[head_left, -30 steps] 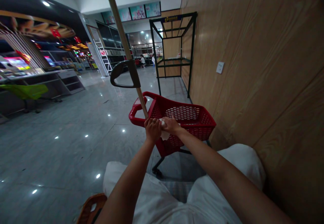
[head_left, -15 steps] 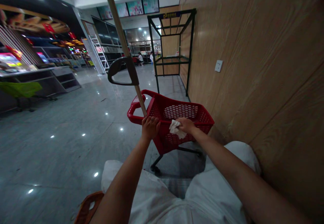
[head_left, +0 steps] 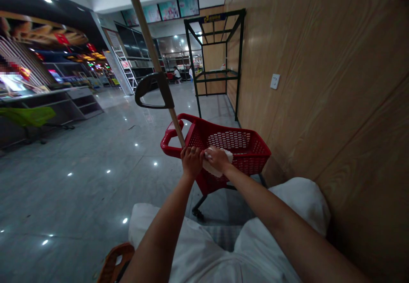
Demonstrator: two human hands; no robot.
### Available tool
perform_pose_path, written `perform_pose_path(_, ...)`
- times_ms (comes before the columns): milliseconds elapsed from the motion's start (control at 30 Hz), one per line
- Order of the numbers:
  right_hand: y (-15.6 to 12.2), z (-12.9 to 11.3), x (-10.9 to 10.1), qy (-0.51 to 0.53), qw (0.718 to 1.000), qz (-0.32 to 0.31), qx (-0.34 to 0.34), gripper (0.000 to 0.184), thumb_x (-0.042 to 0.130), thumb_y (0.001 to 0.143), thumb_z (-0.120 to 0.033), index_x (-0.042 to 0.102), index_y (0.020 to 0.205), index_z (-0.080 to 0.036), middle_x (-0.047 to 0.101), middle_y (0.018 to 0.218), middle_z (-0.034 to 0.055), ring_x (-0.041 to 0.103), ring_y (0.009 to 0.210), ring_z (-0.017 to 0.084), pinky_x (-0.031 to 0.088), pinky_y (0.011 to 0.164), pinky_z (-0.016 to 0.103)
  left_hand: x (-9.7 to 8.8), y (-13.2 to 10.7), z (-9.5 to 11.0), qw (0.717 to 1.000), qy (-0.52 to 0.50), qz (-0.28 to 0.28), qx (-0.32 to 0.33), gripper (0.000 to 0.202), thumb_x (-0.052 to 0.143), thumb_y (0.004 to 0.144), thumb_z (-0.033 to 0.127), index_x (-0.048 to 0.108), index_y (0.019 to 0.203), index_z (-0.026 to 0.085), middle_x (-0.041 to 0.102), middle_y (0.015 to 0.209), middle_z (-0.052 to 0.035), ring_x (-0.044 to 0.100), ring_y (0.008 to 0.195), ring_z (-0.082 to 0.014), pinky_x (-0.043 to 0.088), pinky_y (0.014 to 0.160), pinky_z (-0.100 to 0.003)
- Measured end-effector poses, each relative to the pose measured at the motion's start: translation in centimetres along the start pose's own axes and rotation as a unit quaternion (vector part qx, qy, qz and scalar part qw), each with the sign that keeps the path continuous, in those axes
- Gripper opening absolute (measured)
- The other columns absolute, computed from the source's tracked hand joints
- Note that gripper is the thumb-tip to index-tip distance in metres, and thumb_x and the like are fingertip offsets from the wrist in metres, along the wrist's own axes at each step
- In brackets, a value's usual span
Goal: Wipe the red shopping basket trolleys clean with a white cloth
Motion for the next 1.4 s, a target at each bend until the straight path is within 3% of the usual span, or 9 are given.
perform_pose_path(167, -2.5, 5.5, -0.7, -0.008, 1.0, -0.002, 0.0, 0.035, 0.036, 0.094, -0.045, 0.061, 0.112, -0.028, 0.062, 0.114, 0.002, 0.056, 0.098, 0.017, 0.038, 0.08, 0.027, -0.1, -0.1, -0.2, 0.999, 0.001, -0.014, 0.042, 0.021, 0.041, 0.091, 0.032, 0.061, 0.088, 0.023, 0.065, 0.093, -0.0042, 0.054, 0.096, -0.0214, 0.027, 0.1, -0.04)
perform_pose_path(433, -8.3, 17.1, -2.7, -0.125, 0.988, 0.028, 0.088, 0.037, 0.044, 0.09, -0.047, 0.061, 0.115, -0.027, 0.059, 0.121, 0.0048, 0.051, 0.108, 0.023, 0.032, 0.094, 0.037, 0.2, 0.0, 0.0, 1.0, -0.011, 0.009, 0.0, 0.023, 0.041, 0.09, 0.031, 0.061, 0.083, 0.023, 0.065, 0.089, -0.0054, 0.054, 0.095, -0.0226, 0.028, 0.1, -0.041)
perform_pose_path(533, -7.7, 15.5, -2.2, -0.11, 0.991, 0.017, 0.075, 0.036, 0.042, 0.091, -0.043, 0.06, 0.117, -0.027, 0.057, 0.122, 0.0049, 0.052, 0.107, 0.022, 0.035, 0.089, 0.035, 0.3, 0.2, 0.1, 1.0, -0.013, 0.016, -0.022, 0.025, 0.041, 0.09, 0.032, 0.061, 0.08, 0.023, 0.064, 0.087, -0.0062, 0.054, 0.094, -0.0235, 0.029, 0.099, -0.042)
perform_pose_path(767, -1.4, 2.3, -0.1, -0.015, 0.999, 0.028, -0.012, 0.035, 0.04, 0.092, -0.04, 0.053, 0.123, -0.029, 0.056, 0.123, 0.0032, 0.053, 0.105, 0.019, 0.039, 0.087, 0.03, 0.0, 0.2, 0.3, 0.999, -0.023, 0.016, -0.025, 0.025, 0.041, 0.09, 0.032, 0.061, 0.08, 0.023, 0.064, 0.089, -0.0074, 0.053, 0.095, -0.0243, 0.029, 0.099, -0.043)
perform_pose_path(867, 0.2, -0.6, 0.2, -0.01, 0.999, 0.034, -0.013, 0.031, 0.037, 0.094, -0.036, 0.055, 0.119, -0.028, 0.058, 0.119, 0.0032, 0.054, 0.102, 0.018, 0.039, 0.086, 0.029, 0.0, 0.1, 0.1, 1.0, -0.006, 0.003, -0.008, 0.024, 0.04, 0.09, 0.032, 0.06, 0.079, 0.023, 0.063, 0.086, -0.006, 0.053, 0.094, -0.023, 0.029, 0.1, -0.042)
perform_pose_path(1000, -1.0, 2.6, 0.2, -0.032, 0.999, 0.011, -0.017, 0.031, 0.038, 0.094, -0.04, 0.058, 0.113, -0.028, 0.06, 0.116, 0.002, 0.056, 0.099, 0.017, 0.04, 0.083, 0.027, 0.3, 0.1, -0.6, 1.0, 0.001, -0.008, 0.012, 0.022, 0.04, 0.091, 0.031, 0.059, 0.082, 0.024, 0.063, 0.087, -0.0042, 0.054, 0.093, -0.0212, 0.029, 0.101, -0.04)
perform_pose_path(1233, -8.0, 16.6, -2.3, -0.14, 0.987, 0.013, 0.073, 0.039, 0.047, 0.089, -0.047, 0.057, 0.12, -0.025, 0.058, 0.12, 0.0065, 0.052, 0.106, 0.022, 0.037, 0.09, 0.034, 0.3, 0.3, -0.4, 1.0, 0.003, 0.002, -0.007, 0.023, 0.041, 0.089, 0.027, 0.061, 0.081, 0.023, 0.064, 0.088, -0.0064, 0.054, 0.097, -0.0238, 0.027, 0.103, -0.042)
perform_pose_path(1300, -8.2, 17.2, -2.4, -0.143, 0.986, 0.004, 0.079, 0.04, 0.049, 0.088, -0.045, 0.055, 0.123, -0.026, 0.055, 0.124, 0.007, 0.051, 0.109, 0.023, 0.037, 0.091, 0.034, 0.5, 0.2, 0.8, 1.0, 0.007, 0.004, -0.015, 0.022, 0.041, 0.089, 0.025, 0.062, 0.081, 0.023, 0.064, 0.092, -0.0079, 0.052, 0.102, -0.0261, 0.024, 0.104, -0.046)
perform_pose_path(1400, -6.1, 13.3, -1.6, -0.109, 0.993, -0.017, 0.043, 0.036, 0.047, 0.09, -0.04, 0.055, 0.122, -0.028, 0.049, 0.132, 0.0051, 0.053, 0.109, 0.021, 0.039, 0.09, 0.032, 1.8, 0.2, 3.2, 1.0, -0.012, -0.022, -0.006, 0.024, 0.041, 0.089, 0.026, 0.062, 0.079, 0.021, 0.064, 0.091, -0.0097, 0.051, 0.1, -0.0273, 0.022, 0.103, -0.05)
Point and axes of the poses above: each hand's wrist, its own y-axis towards the middle knuckle, its own x-axis out of the palm, z = x × y, the point moved 6 cm from there along y, towards the middle knuckle
